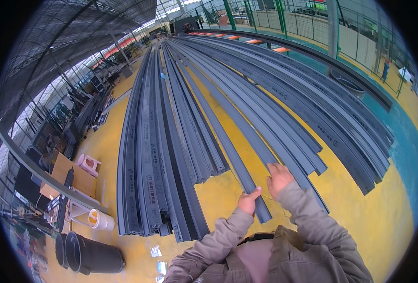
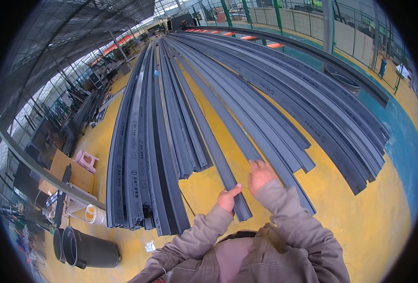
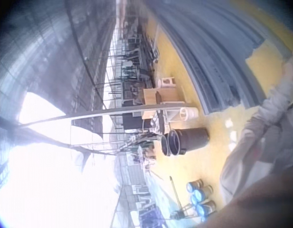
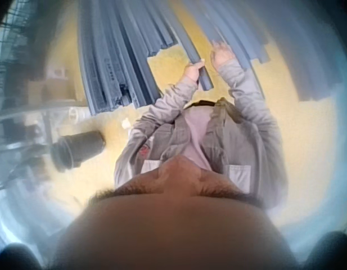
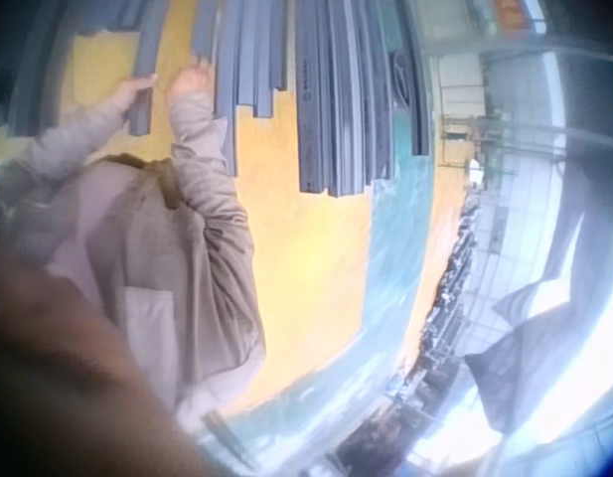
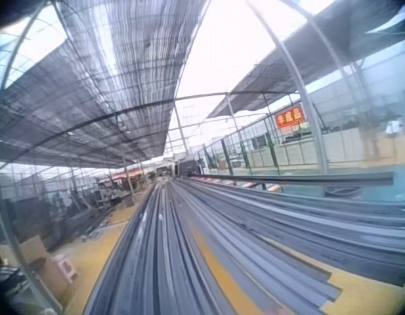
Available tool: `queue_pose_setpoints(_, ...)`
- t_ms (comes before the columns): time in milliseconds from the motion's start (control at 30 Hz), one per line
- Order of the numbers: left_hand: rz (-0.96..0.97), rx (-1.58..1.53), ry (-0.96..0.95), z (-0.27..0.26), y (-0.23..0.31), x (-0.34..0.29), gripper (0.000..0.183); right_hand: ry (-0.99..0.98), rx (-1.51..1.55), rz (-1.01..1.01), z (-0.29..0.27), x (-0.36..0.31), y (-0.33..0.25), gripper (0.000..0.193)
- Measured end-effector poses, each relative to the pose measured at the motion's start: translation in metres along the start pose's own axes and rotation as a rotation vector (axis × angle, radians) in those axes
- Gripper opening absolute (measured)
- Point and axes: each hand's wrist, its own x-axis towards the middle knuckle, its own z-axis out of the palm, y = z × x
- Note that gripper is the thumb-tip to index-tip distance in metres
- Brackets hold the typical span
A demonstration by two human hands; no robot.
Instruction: The person organizes long grey metal profiles by picking them up from the floor and placing them onto a sorting rack.
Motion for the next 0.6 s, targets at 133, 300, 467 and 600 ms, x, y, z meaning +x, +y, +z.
queue_pose_setpoints(133, 0.096, 0.046, 0.037, 0.008, 0.006, 0.002, 0.023, 0.076, -0.22, -0.041, 0.017, 0.012, 0.012, 0.053)
queue_pose_setpoints(300, 0.153, 0.214, 0.112, -0.02, -0.011, 0.01, 0.029, 0.197, -0.461, -0.048, 0.028, 0.006, 0.02, 0.061)
queue_pose_setpoints(467, 0.158, 0.226, 0.213, 0.001, -0.019, 0.018, 0.032, -0.21, -0.239, 0.172, -0.01, 0.01, 0.013, 0.074)
queue_pose_setpoints(600, 0.122, 0.255, 0.39, -0.004, -0.023, 0.012, 0.035, -0.368, 0.406, 0.196, -0.027, -0.025, -0.007, 0.087)
